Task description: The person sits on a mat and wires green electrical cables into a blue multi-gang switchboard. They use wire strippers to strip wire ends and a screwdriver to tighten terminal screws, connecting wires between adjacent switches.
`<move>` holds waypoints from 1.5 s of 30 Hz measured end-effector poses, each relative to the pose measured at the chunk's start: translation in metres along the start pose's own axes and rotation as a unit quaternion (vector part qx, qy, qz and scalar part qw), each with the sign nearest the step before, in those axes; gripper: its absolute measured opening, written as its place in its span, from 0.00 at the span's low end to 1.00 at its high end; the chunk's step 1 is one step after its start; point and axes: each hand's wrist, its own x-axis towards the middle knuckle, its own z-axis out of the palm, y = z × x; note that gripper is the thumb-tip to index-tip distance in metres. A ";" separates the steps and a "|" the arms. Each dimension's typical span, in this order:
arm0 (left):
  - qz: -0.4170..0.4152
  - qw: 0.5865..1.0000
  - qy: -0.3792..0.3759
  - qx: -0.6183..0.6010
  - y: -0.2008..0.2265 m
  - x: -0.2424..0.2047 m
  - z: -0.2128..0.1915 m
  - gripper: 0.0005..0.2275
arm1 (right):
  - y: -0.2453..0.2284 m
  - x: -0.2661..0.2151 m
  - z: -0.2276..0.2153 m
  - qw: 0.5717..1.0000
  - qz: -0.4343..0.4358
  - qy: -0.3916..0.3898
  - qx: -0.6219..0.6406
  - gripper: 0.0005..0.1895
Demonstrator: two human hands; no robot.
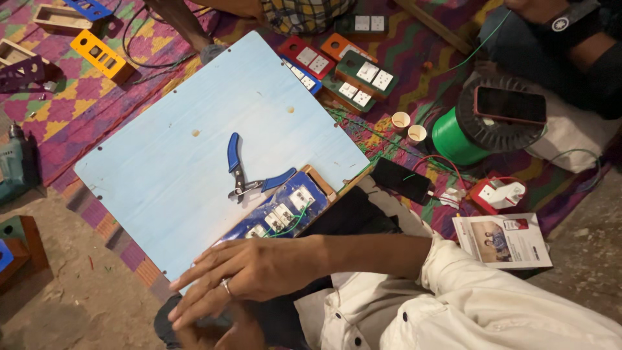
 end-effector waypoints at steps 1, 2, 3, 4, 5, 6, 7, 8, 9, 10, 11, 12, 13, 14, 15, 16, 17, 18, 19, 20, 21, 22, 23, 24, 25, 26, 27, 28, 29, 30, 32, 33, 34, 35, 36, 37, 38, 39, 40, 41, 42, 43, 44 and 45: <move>0.005 1.000 0.005 -0.009 0.007 -0.002 -0.003 0.08 | 0.000 0.000 -0.001 1.000 0.000 0.001 0.001 0.21; 0.006 1.000 0.010 -0.019 0.012 -0.003 -0.001 0.08 | 0.000 0.000 -0.002 1.000 0.003 0.005 0.007 0.21; 0.009 0.999 0.017 -0.026 0.015 -0.004 0.000 0.08 | 0.000 0.000 -0.004 1.000 0.007 0.004 0.012 0.22; 0.005 0.998 0.045 -0.044 0.017 -0.006 0.008 0.07 | 0.000 -0.001 -0.005 1.000 0.010 0.005 0.017 0.22; 0.012 0.999 0.020 -0.034 0.016 -0.003 0.011 0.06 | 0.001 -0.001 -0.007 1.000 0.014 0.000 0.022 0.23; 0.018 0.999 0.022 -0.033 0.016 -0.005 0.012 0.06 | 0.000 -0.003 -0.006 0.999 0.041 -0.009 0.033 0.23; 0.002 0.999 0.021 -0.037 0.017 -0.007 0.010 0.05 | -0.001 -0.004 -0.004 0.997 0.068 -0.019 0.045 0.24; -0.019 0.998 0.023 -0.047 0.019 -0.008 0.007 0.05 | 0.000 -0.004 -0.005 0.991 0.112 -0.037 0.060 0.24; -0.044 0.997 0.028 -0.060 0.023 -0.010 0.002 0.05 | 0.000 -0.004 -0.003 0.983 0.155 -0.056 0.077 0.25; -0.095 0.990 0.011 -0.100 0.027 -0.011 -0.003 0.05 | 0.001 -0.004 -0.003 0.988 0.128 -0.029 0.081 0.23; -0.151 0.977 -0.007 -0.153 0.032 -0.011 -0.009 0.05 | 0.001 -0.004 -0.002 0.991 0.102 -0.003 0.086 0.22; -0.194 0.961 -0.018 -0.198 0.036 -0.008 -0.014 0.06 | 0.002 -0.004 -0.001 0.993 0.084 0.015 0.084 0.21; -0.275 0.915 -0.062 -0.287 0.038 -0.004 -0.017 0.07 | 0.003 -0.005 0.000 0.994 0.067 0.032 0.081 0.19; -0.212 0.937 -0.061 -0.269 0.040 0.000 -0.017 0.07 | 0.004 -0.005 0.001 0.995 0.060 0.040 0.072 0.16; -0.149 0.955 -0.060 -0.250 0.040 0.003 -0.016 0.07 | 0.004 -0.007 0.002 0.995 0.062 0.049 0.062 0.14; -0.083 0.968 -0.059 -0.228 0.040 0.007 -0.015 0.07 | 0.004 -0.006 0.004 0.995 0.063 0.059 0.052 0.13; -0.018 0.977 -0.057 -0.205 0.038 0.011 -0.013 0.07 | 0.003 -0.007 0.006 0.994 0.072 0.069 0.043 0.12; 0.049 0.981 -0.057 -0.180 0.036 0.016 -0.012 0.08 | 0.003 -0.007 0.008 0.993 0.074 0.081 0.033 0.12; 0.094 0.977 -0.071 -0.180 0.032 0.023 -0.013 0.09 | 0.001 -0.007 0.010 0.992 0.077 0.093 0.024 0.12; 0.138 0.970 -0.085 -0.181 0.030 0.030 -0.015 0.10 | -0.001 -0.006 0.011 0.992 0.072 0.104 0.014 0.13; 0.160 0.958 -0.114 -0.207 0.026 0.041 -0.017 0.12 | -0.003 -0.006 0.012 0.991 0.070 0.116 0.003 0.13; 0.182 0.945 -0.143 -0.233 0.023 0.051 -0.018 0.14 | -0.004 -0.004 0.012 0.990 0.066 0.127 -0.009 0.14; 0.194 0.933 -0.157 -0.258 0.021 0.061 -0.019 0.13 | -0.004 -0.001 0.012 0.988 0.065 0.138 -0.022 0.15; 0.200 0.924 -0.173 -0.278 0.018 0.066 -0.022 0.12 | -0.008 -0.002 0.015 0.986 0.069 0.148 -0.028 0.15; 0.205 0.913 -0.188 -0.298 0.015 0.068 -0.024 0.11 | -0.009 -0.002 0.017 0.983 0.072 0.162 -0.048 0.15; 0.190 0.921 -0.190 -0.282 0.012 0.066 -0.024 0.12 | -0.009 -0.001 0.019 0.980 0.073 0.173 -0.060 0.16; 0.175 0.929 -0.192 -0.265 0.008 0.063 -0.023 0.13 | -0.008 0.000 0.021 0.977 0.075 0.184 -0.072 0.16; 0.144 0.938 -0.191 -0.251 0.003 0.055 -0.026 0.12 | -0.006 -0.002 0.023 0.978 0.069 0.181 -0.071 0.16; 0.113 0.947 -0.189 -0.236 -0.002 0.043 -0.025 0.12 | -0.005 -0.005 0.022 0.979 0.062 0.178 -0.071 0.17; 0.099 0.974 -0.113 -0.171 -0.003 0.030 -0.024 0.09 | -0.003 -0.008 0.017 0.976 0.083 0.198 -0.034 0.14; 0.039 0.994 -0.018 -0.105 -0.004 0.006 -0.027 0.06 | -0.005 -0.017 0.010 0.929 0.180 0.274 0.171 0.13; -0.006 0.994 0.000 -0.108 -0.005 -0.006 -0.031 0.06 | -0.005 -0.024 0.008 0.853 0.254 0.314 0.331 0.15; -0.052 0.992 0.017 -0.113 -0.004 -0.016 -0.035 0.07 | -0.006 -0.036 -0.002 0.889 0.299 0.228 0.261 0.15; -0.075 0.993 -0.029 -0.082 -0.001 -0.026 -0.043 0.06 | -0.005 -0.044 -0.006 0.913 0.336 0.138 0.186 0.16; -0.096 0.991 -0.078 -0.058 0.002 -0.033 -0.048 0.06 | -0.002 -0.049 -0.002 0.915 0.379 0.009 0.136 0.14; -0.074 0.989 -0.117 -0.059 0.006 -0.037 -0.055 0.05 | -0.001 -0.054 0.001 0.900 0.411 -0.120 0.082 0.14; -0.051 0.984 -0.160 -0.061 0.011 -0.041 -0.062 0.04 | -0.002 -0.058 0.006 0.866 0.435 -0.244 0.026 0.15; -0.029 0.977 -0.203 -0.062 0.016 -0.046 -0.069 0.04 | -0.002 -0.058 0.018 0.893 0.371 -0.250 0.038 0.19; -0.006 0.979 -0.194 -0.061 0.022 -0.048 -0.074 0.05 | -0.006 -0.059 0.030 0.916 0.308 -0.251 0.048 0.25; 0.016 0.981 -0.184 -0.060 0.028 -0.051 -0.078 0.05 | -0.017 -0.062 0.038 0.923 0.289 -0.240 0.088 0.19; 0.040 0.982 -0.174 -0.059 0.032 -0.050 -0.079 0.06 | -0.026 -0.063 0.044 0.927 0.268 -0.227 0.127 0.14; 0.024 0.978 -0.188 -0.086 0.034 -0.048 -0.078 0.06 | -0.034 -0.065 0.043 0.917 0.248 -0.255 0.180 0.11; 0.009 0.972 -0.203 -0.113 0.036 -0.044 -0.076 0.06 | -0.047 -0.068 0.038 0.903 0.229 -0.280 0.232 0.09; -0.007 0.966 -0.219 -0.140 0.038 -0.040 -0.074 0.06 | -0.057 -0.069 0.031 0.886 0.208 -0.304 0.283 0.09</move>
